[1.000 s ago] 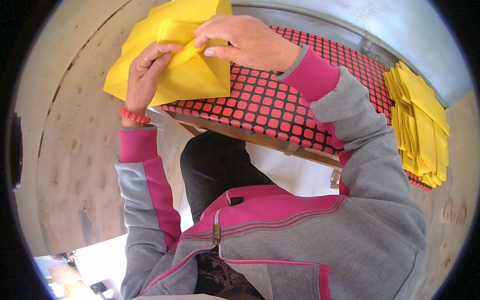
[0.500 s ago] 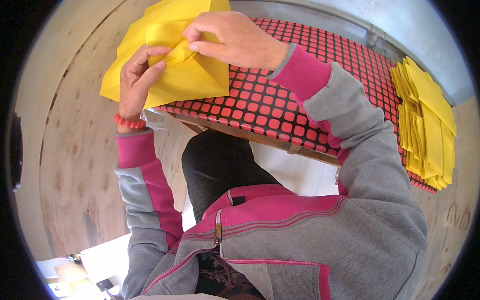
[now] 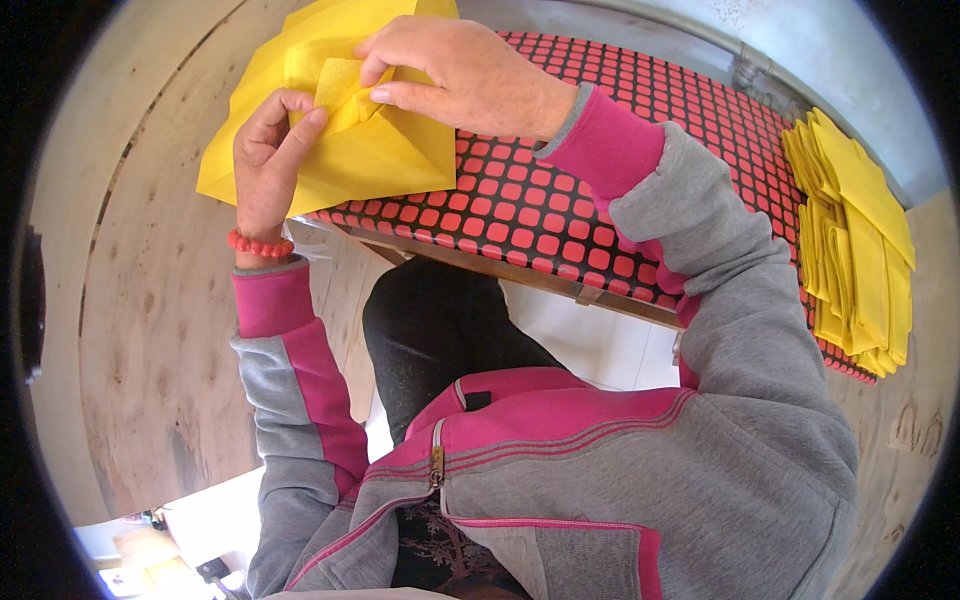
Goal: The person folds yellow paper sheets on a patterned table. They fold the paper in half, then fold the edges inward to create a smaller rectangle, and place the finished piece on a growing stack.
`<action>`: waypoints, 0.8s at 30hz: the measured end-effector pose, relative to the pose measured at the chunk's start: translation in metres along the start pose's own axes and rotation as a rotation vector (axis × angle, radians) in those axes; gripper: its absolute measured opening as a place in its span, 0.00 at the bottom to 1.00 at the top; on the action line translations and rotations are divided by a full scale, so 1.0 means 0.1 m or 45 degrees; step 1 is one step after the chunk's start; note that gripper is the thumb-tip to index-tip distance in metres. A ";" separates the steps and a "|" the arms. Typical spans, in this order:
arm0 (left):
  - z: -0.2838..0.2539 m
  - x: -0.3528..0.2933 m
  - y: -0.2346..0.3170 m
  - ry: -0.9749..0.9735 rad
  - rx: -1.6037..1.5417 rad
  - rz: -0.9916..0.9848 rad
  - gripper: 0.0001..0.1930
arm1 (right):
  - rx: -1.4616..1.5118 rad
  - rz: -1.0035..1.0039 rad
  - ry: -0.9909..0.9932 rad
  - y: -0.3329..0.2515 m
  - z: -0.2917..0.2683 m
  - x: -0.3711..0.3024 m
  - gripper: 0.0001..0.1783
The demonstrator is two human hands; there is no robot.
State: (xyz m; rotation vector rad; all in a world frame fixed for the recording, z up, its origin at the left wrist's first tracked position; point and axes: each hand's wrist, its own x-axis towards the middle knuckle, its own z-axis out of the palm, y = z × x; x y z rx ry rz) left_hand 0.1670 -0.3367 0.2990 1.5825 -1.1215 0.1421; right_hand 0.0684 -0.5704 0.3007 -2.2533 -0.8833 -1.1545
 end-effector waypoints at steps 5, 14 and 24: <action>0.01 0.00 0.00 0.004 0.002 0.012 0.05 | 0.023 -0.015 -0.008 0.03 0.05 -0.01 0.08; 0.00 -0.01 0.00 -0.001 0.007 -0.007 0.04 | 0.046 0.070 0.087 0.01 0.10 -0.03 0.09; 0.04 -0.02 0.05 -0.023 0.001 0.029 0.03 | 0.027 0.076 0.118 0.03 0.13 -0.03 0.09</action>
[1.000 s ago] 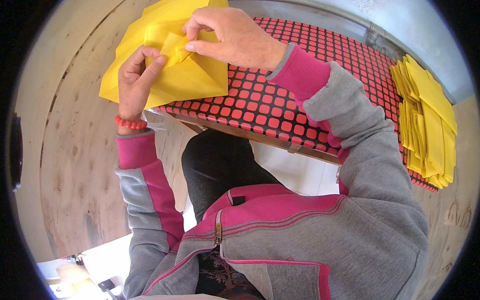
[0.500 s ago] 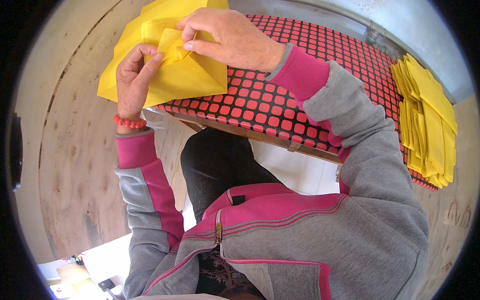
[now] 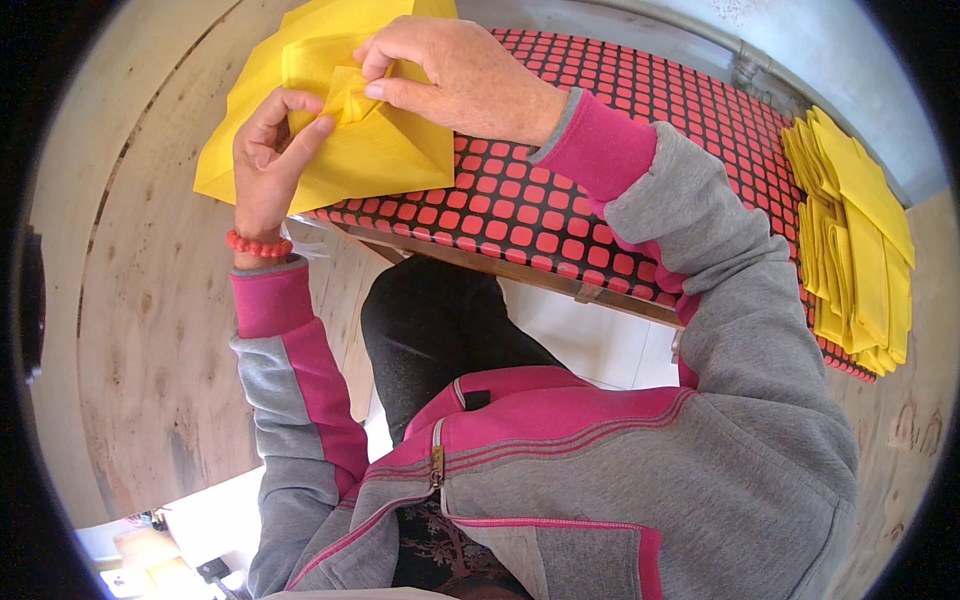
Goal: The person folds yellow paper sheets on a patterned table. They fold the paper in half, then fold the edges inward to create a smaller rectangle, and place the finished piece on a growing stack.
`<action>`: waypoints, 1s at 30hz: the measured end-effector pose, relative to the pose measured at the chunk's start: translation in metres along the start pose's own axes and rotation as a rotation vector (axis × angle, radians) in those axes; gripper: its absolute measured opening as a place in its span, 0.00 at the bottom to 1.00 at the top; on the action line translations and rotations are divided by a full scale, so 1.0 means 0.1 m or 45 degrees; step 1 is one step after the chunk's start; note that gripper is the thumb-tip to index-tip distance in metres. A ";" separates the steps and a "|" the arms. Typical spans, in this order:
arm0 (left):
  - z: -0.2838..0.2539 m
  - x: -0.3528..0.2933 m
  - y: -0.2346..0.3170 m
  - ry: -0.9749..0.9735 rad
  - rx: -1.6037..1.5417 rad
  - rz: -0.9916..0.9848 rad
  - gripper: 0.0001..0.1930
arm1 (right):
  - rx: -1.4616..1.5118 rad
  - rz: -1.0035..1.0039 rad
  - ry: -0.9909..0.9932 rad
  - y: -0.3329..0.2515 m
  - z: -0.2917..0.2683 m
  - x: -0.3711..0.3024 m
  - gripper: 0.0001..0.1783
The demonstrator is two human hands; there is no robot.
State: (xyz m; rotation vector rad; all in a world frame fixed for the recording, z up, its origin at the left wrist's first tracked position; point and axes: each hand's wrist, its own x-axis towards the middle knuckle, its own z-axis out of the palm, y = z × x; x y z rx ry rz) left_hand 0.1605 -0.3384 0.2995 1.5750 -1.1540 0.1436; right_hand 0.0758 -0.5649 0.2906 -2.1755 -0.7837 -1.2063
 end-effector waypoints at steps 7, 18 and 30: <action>-0.02 0.00 -0.04 0.019 0.053 -0.025 0.04 | 0.040 0.143 -0.068 -0.10 -0.05 0.01 0.09; -0.02 0.00 -0.08 0.046 0.027 -0.019 0.05 | 0.108 0.132 -0.084 -0.17 -0.16 0.07 0.11; -0.01 0.00 -0.07 0.042 0.007 -0.020 0.05 | -0.060 -0.072 -0.046 -0.07 -0.12 0.04 0.09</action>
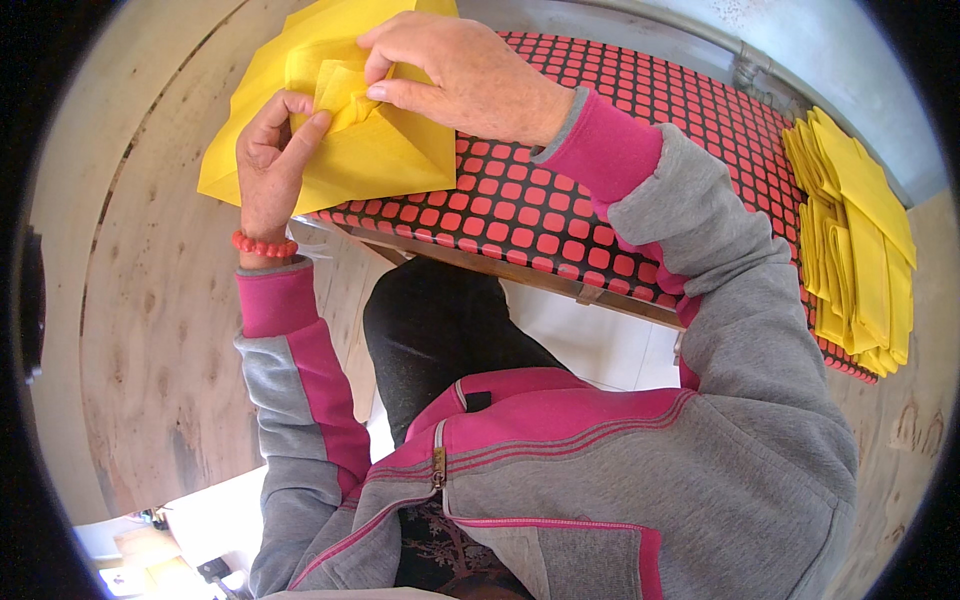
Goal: The person folds yellow paper sheets on a patterned table. They fold the paper in half, then fold the edges inward to create a smaller rectangle, and place the finished piece on a growing stack.
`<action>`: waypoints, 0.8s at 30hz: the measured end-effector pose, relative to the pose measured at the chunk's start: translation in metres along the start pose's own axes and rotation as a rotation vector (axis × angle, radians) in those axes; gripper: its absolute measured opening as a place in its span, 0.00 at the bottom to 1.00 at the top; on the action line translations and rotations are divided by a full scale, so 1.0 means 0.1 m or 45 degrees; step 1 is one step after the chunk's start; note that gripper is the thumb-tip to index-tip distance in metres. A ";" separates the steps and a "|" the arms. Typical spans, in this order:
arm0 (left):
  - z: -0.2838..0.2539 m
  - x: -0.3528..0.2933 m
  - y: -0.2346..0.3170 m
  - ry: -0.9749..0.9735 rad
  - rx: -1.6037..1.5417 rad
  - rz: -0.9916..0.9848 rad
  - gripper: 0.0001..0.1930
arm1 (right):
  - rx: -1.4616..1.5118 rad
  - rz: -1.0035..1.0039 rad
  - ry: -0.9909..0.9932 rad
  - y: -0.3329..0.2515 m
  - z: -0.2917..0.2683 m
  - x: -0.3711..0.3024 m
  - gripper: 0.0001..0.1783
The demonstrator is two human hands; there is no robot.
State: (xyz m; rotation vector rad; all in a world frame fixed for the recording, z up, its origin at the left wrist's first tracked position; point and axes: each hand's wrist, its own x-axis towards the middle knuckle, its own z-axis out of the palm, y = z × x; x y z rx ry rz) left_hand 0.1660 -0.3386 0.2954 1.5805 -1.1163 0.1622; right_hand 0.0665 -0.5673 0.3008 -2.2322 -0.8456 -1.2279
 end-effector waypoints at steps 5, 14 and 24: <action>0.00 0.00 0.00 0.003 0.015 0.001 0.05 | -0.020 0.035 -0.051 0.03 0.02 -0.03 0.10; 0.00 0.00 0.00 0.013 0.014 -0.002 0.05 | -0.011 0.027 -0.016 0.03 0.02 -0.02 0.09; 0.00 -0.01 0.03 0.002 0.016 -0.002 0.04 | 0.138 0.219 0.077 -0.03 -0.01 0.00 0.11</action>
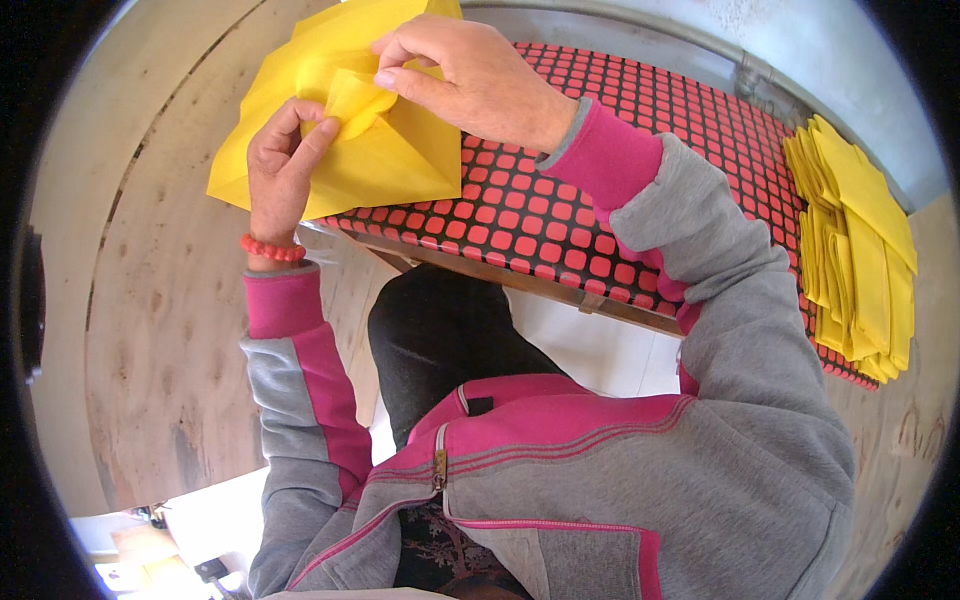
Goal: The person folds yellow paper sheets on a patterned table. They fold the paper in half, then fold the edges inward to create a smaller rectangle, and place the finished piece on a growing stack.
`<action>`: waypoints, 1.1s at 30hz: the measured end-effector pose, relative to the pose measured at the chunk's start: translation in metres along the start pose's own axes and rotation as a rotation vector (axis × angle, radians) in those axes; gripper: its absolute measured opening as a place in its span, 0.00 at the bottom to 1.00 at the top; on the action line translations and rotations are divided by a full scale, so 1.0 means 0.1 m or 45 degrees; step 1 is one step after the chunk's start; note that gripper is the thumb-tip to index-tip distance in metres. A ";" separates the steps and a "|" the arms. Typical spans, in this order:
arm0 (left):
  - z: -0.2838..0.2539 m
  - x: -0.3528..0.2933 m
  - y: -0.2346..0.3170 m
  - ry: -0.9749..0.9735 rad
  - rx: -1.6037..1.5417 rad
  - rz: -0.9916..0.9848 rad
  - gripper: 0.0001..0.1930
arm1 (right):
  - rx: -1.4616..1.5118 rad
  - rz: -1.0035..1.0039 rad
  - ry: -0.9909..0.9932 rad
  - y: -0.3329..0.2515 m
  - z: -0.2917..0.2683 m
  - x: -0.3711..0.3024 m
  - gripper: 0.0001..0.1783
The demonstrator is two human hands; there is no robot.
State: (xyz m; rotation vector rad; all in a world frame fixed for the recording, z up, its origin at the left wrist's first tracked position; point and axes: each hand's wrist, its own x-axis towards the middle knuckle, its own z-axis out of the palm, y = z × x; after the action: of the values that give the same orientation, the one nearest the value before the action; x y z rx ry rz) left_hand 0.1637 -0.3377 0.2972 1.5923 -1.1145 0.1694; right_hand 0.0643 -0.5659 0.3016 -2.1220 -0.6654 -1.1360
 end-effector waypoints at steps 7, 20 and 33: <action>0.00 0.00 0.02 0.009 0.005 0.026 0.05 | -0.034 0.011 0.029 0.02 0.01 0.02 0.10; -0.07 0.00 0.06 -0.069 -0.018 -0.067 0.06 | -0.019 0.066 0.053 0.01 0.02 0.03 0.12; 0.15 0.07 0.09 0.183 0.219 0.111 0.23 | 0.344 0.312 0.115 -0.14 -0.28 0.12 0.11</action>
State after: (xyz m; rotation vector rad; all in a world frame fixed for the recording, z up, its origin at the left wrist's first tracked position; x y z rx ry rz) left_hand 0.1546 -0.3530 0.3025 1.6555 -1.0805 0.4411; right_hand 0.0457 -0.5753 0.3284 -1.8533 -0.4719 -0.9442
